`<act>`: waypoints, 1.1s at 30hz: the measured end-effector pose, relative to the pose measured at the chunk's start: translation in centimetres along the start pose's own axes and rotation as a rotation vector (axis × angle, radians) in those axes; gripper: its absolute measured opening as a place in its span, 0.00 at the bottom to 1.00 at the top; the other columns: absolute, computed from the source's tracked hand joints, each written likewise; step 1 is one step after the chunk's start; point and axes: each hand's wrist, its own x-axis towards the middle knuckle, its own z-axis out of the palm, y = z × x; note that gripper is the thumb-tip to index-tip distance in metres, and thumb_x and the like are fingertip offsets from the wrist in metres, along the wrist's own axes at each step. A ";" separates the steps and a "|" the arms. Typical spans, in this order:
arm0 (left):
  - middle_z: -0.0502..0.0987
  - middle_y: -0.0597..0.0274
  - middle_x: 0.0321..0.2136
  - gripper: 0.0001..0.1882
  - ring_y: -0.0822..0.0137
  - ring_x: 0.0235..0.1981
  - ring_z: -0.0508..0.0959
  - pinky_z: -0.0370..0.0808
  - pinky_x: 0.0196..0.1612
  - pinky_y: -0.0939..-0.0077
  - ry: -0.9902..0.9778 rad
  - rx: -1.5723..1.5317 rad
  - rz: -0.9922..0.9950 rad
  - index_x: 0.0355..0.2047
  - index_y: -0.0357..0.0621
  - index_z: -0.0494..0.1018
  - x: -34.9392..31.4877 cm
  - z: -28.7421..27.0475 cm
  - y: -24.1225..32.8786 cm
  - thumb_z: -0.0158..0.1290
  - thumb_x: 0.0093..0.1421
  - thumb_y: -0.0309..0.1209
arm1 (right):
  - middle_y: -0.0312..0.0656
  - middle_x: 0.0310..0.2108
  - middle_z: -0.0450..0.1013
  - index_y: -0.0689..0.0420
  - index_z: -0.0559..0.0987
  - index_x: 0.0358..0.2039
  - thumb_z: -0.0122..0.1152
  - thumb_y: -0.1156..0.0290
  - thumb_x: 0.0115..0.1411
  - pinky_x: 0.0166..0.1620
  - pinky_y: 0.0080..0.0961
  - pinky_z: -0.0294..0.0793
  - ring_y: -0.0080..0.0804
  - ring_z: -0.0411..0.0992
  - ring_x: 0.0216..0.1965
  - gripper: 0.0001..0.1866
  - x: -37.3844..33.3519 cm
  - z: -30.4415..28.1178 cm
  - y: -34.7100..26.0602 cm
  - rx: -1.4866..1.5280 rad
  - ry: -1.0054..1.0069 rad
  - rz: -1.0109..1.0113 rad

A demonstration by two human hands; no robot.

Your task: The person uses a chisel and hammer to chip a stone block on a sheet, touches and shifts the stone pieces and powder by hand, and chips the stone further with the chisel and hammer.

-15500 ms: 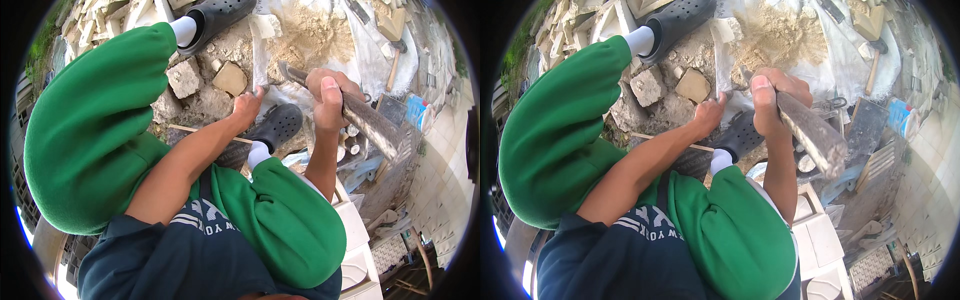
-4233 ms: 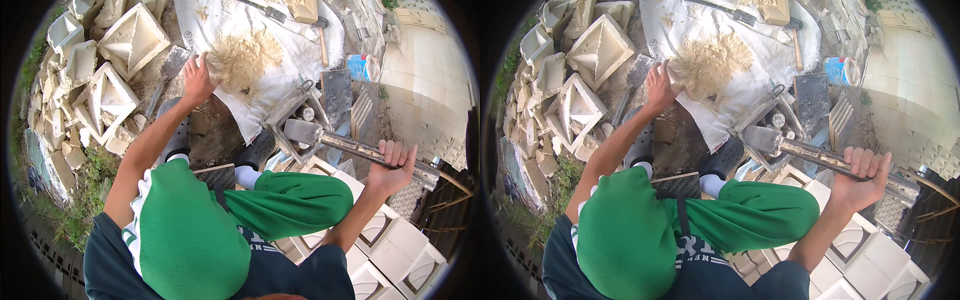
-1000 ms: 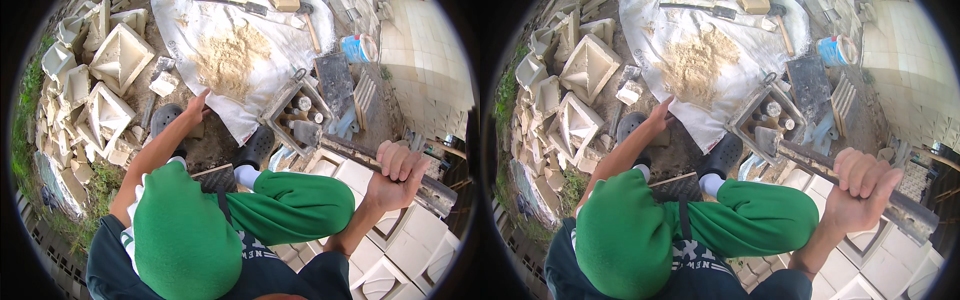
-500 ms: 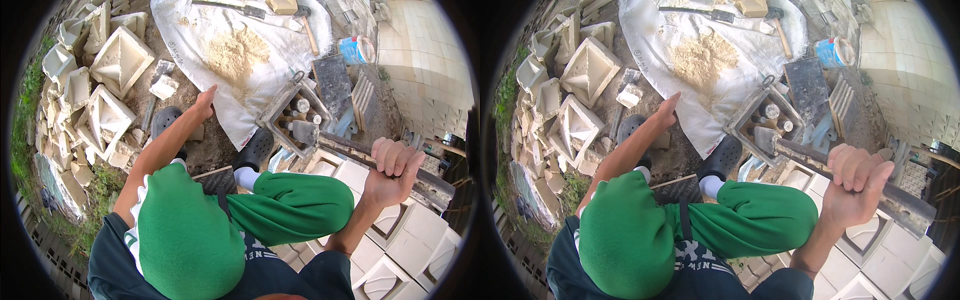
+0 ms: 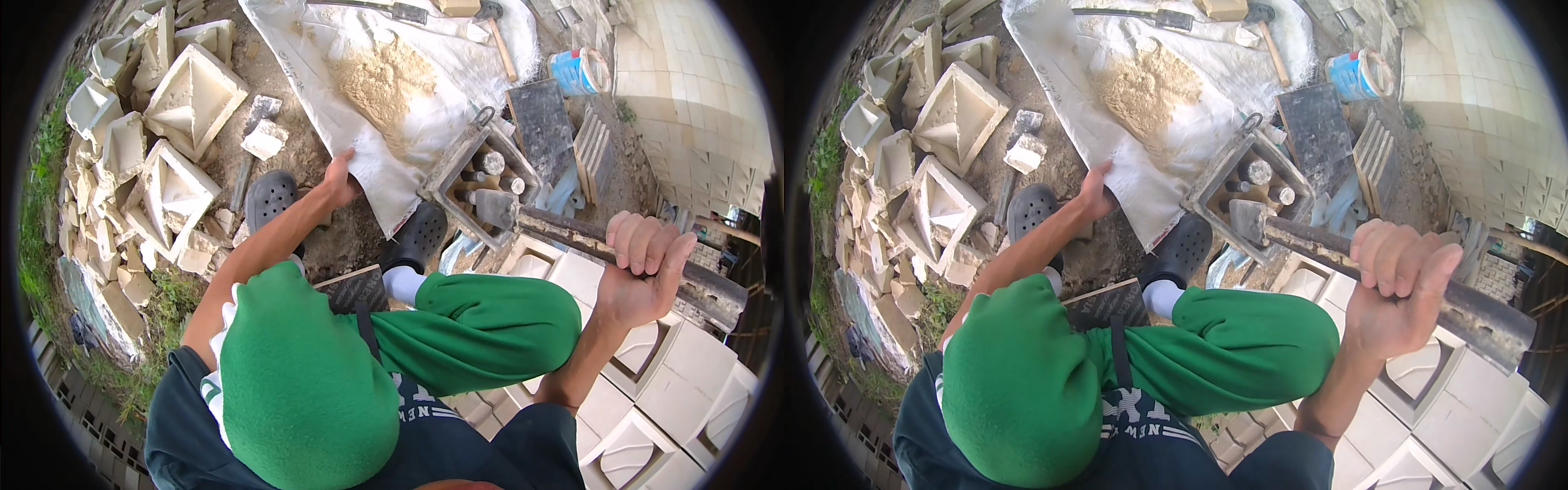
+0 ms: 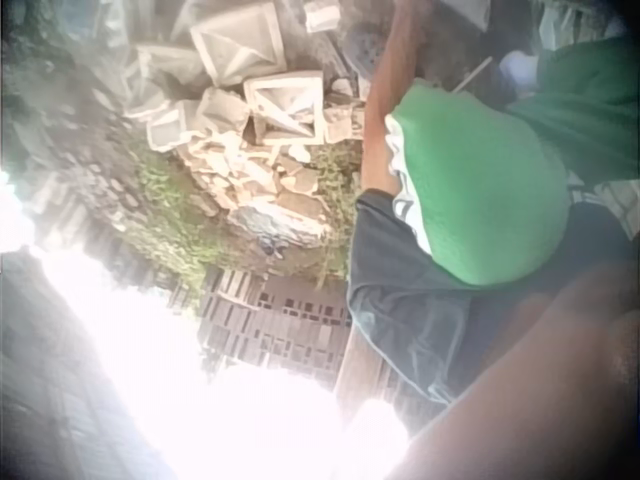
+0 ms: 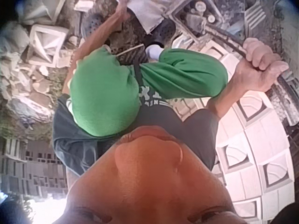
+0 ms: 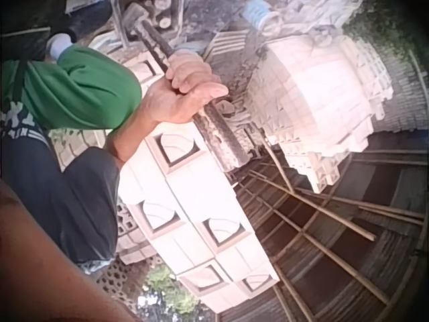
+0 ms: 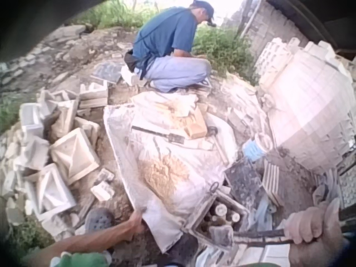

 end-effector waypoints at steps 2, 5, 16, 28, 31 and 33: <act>0.65 0.48 0.53 0.23 0.54 0.54 0.67 0.61 0.60 0.59 -0.016 -0.001 -0.004 0.54 0.32 0.58 -0.4 0.3 0.2 0.37 0.65 0.37 | 0.32 0.12 0.50 0.51 0.56 0.16 0.32 0.59 0.68 0.27 0.27 0.56 0.23 0.50 0.15 0.22 0.0 -0.4 0.0 -0.002 -0.052 -0.031; 0.64 0.47 0.54 0.23 0.53 0.55 0.66 0.60 0.60 0.58 -0.009 0.001 0.024 0.54 0.31 0.57 -0.5 0.5 0.4 0.37 0.65 0.37 | 0.32 0.12 0.50 0.51 0.56 0.16 0.31 0.59 0.68 0.27 0.27 0.56 0.23 0.49 0.15 0.22 0.1 -0.3 0.0 0.003 -0.054 -0.038; 0.64 0.46 0.54 0.23 0.51 0.55 0.65 0.60 0.60 0.57 -0.088 -0.013 0.037 0.55 0.31 0.57 -1.3 0.7 0.5 0.36 0.65 0.36 | 0.32 0.13 0.50 0.51 0.56 0.16 0.31 0.59 0.68 0.28 0.27 0.56 0.23 0.49 0.15 0.22 0.0 -0.4 0.1 0.021 -0.074 -0.015; 0.66 0.47 0.53 0.23 0.53 0.54 0.67 0.62 0.59 0.59 -0.078 0.220 0.125 0.54 0.31 0.59 -2.5 1.7 0.8 0.41 0.64 0.36 | 0.32 0.13 0.50 0.51 0.56 0.16 0.31 0.58 0.68 0.28 0.27 0.56 0.23 0.50 0.15 0.23 -0.2 -0.5 0.0 0.022 -0.083 -0.007; 0.67 0.48 0.52 0.23 0.53 0.53 0.68 0.62 0.59 0.59 -0.029 0.225 0.158 0.54 0.32 0.58 -2.0 1.7 2.0 0.43 0.63 0.36 | 0.32 0.13 0.50 0.51 0.56 0.16 0.31 0.58 0.68 0.28 0.27 0.55 0.23 0.50 0.15 0.23 -0.2 -0.5 0.0 0.014 -0.091 -0.011; 0.68 0.48 0.51 0.24 0.53 0.53 0.68 0.63 0.58 0.59 -0.128 0.174 0.193 0.54 0.31 0.58 -2.0 2.0 2.8 0.43 0.63 0.37 | 0.32 0.13 0.50 0.51 0.56 0.16 0.31 0.58 0.68 0.28 0.27 0.55 0.23 0.50 0.15 0.23 -0.3 -0.5 0.0 0.018 -0.095 -0.010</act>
